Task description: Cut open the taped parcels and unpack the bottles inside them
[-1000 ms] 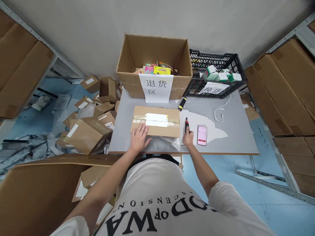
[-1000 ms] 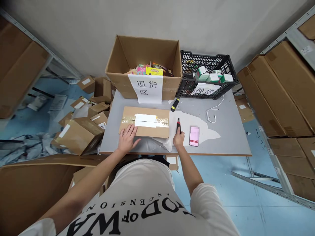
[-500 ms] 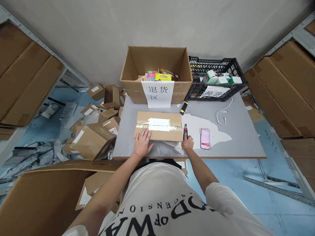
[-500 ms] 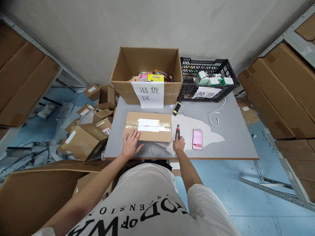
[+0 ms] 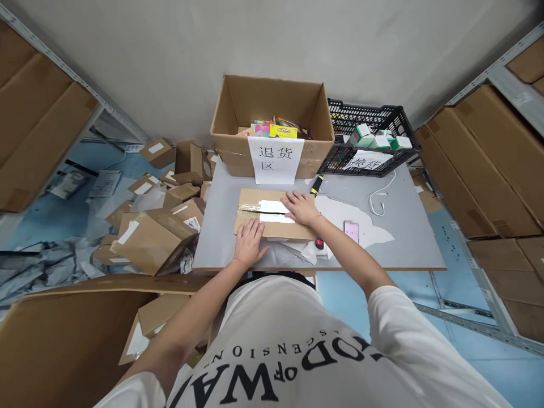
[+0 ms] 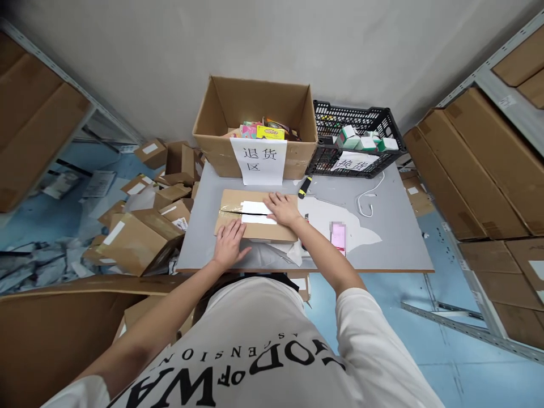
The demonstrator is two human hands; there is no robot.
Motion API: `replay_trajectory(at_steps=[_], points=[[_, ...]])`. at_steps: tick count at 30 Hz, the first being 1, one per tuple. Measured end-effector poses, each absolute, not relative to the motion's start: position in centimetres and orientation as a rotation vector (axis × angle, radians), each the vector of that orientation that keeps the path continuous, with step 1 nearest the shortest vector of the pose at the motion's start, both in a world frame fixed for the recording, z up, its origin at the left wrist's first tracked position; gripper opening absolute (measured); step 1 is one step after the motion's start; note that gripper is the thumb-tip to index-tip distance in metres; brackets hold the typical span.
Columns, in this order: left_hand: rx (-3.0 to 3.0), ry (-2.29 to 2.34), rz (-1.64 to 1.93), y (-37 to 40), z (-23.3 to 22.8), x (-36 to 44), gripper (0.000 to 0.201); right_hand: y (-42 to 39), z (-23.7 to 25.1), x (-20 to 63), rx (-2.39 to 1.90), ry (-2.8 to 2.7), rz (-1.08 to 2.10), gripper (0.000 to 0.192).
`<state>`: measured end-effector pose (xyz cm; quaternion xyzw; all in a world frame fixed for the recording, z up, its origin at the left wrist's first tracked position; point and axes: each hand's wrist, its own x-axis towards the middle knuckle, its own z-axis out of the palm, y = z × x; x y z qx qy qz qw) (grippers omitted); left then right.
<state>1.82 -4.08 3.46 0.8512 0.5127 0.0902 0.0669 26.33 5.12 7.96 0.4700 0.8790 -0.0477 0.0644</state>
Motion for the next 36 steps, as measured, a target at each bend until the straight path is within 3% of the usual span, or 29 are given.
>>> replay_trajectory(at_steps=[9,26,30,36], points=[[2.552,1.519,0.218,-4.0,3.7,1.6,0.084,6.3,7.6,25.8,1.135,2.590,0.103,0.051],[2.560,1.484,0.150,-3.7,4.2,1.2,0.091,9.0,10.8,25.9,0.920,2.576,-0.028,0.039],[2.561,1.496,0.130,-3.9,4.3,1.5,0.092,7.2,9.2,26.9,1.068,2.683,-0.019,0.047],[2.561,1.529,0.063,-4.1,4.7,2.0,0.095,3.1,6.8,29.8,1.672,2.467,0.074,0.058]])
